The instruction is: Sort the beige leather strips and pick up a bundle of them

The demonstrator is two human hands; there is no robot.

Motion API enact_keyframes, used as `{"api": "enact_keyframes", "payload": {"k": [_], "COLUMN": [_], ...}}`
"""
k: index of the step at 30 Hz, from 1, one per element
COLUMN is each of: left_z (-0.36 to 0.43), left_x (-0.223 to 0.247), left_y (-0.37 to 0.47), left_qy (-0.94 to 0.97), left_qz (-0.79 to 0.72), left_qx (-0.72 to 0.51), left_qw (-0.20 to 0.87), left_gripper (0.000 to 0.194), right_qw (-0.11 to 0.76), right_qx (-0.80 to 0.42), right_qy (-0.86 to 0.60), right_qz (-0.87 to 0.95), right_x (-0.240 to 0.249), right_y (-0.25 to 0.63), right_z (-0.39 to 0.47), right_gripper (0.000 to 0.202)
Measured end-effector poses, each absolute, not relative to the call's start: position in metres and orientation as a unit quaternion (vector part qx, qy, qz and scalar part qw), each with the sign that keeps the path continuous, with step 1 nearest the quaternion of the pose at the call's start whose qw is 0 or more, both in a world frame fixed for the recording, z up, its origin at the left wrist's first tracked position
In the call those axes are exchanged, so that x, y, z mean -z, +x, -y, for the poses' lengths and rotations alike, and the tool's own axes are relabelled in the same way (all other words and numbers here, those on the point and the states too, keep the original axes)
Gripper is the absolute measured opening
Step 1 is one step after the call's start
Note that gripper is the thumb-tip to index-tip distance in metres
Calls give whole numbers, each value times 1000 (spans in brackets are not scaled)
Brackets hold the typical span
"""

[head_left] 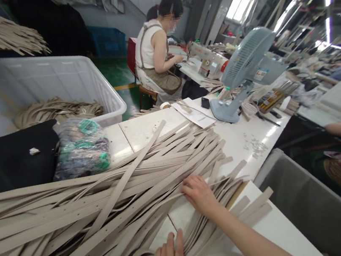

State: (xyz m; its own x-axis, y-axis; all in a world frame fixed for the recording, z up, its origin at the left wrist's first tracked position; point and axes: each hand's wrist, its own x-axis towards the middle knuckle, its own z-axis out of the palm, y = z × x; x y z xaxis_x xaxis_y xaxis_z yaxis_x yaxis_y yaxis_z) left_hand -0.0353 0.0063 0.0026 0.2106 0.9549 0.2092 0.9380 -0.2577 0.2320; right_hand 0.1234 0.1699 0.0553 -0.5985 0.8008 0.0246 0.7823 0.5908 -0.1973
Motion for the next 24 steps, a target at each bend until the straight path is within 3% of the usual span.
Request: {"api": "enact_keyframes", "payload": {"k": [7,10,13,16,20,24], "left_z": [-8,-6,-5,-5,-5,-6], "left_x": [-9,-3,9,17,18,12], "left_y": [-37,-39,-38,-36,-35,-35], "left_qy": [785,790,794,777,779,773], "left_qz": [-599,-592,-572,-578,-593,-585], "left_qx": [-157,-158,-207,-244,-202,-240], "left_qw": [17,9,-29,-49,-12,-44], "left_gripper": [69,55,36,28,27,27], "right_qw": [-56,-98,-33,32,27,8], "right_qx": [-240,-292,-264,-164,-110,-121], "right_qy": [-354,-354,-394,-425,-408,-401], "right_qz": [902,883,880,890,906,908], "right_x": [-69,-82,-79,-65,-52,-58], "right_y": [168,160,133,106,95,107], "right_z": [-133,-136,-151,-164,-171,-161], "right_gripper": [21,18,18,25,17,9]}}
